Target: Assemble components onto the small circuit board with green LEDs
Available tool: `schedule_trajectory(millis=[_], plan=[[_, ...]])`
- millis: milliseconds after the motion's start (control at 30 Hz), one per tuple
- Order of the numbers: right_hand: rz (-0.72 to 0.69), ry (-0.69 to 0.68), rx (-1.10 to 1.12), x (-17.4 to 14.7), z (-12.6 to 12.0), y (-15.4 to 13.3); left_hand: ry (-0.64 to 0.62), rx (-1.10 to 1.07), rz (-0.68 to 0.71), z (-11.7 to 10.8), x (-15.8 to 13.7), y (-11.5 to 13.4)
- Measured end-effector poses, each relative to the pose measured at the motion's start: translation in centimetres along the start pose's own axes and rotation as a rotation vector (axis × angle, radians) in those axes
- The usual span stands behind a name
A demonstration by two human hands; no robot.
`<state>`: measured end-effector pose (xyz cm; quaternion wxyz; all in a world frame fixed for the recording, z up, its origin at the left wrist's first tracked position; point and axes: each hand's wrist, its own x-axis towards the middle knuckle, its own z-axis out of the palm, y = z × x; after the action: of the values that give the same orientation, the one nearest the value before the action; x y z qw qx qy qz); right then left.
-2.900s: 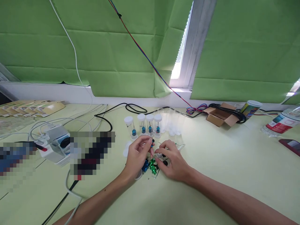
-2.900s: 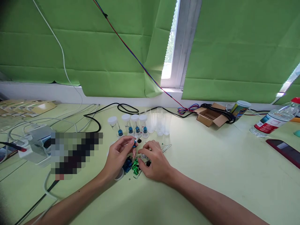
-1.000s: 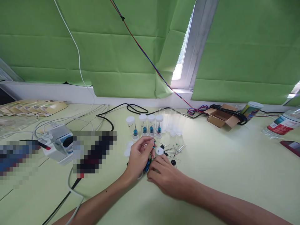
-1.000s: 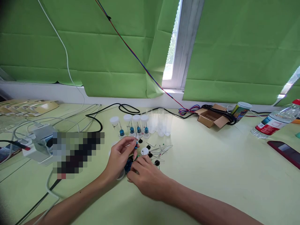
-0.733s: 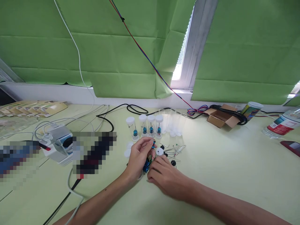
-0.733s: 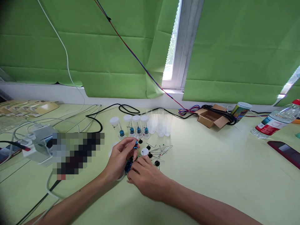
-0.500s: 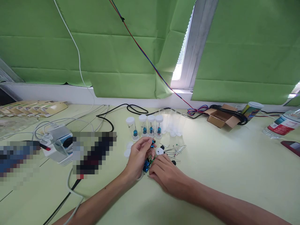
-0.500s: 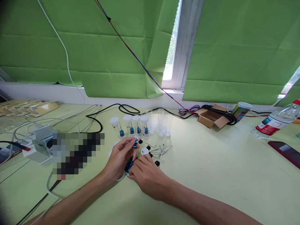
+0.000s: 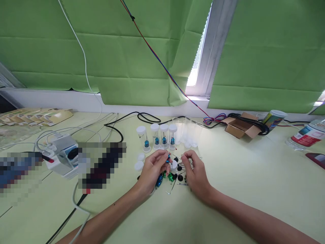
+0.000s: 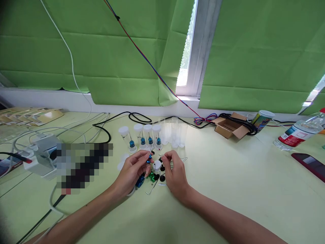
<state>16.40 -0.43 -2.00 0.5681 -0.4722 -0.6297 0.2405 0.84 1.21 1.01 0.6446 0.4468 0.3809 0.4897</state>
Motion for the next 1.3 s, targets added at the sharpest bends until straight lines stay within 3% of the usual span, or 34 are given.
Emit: schedule_trajectory(millis=[500, 1300], plan=[[0.005, -0.025, -0.036, -0.14, 0.06, 0.33, -0.057, 0.161, 0.051, 0.24, -0.40, 0.12], [-0.081, -0.101, -0.067, -0.41, 0.05, 0.35, -0.162, 0.120, -0.003, 0.79, -0.92, -0.39]])
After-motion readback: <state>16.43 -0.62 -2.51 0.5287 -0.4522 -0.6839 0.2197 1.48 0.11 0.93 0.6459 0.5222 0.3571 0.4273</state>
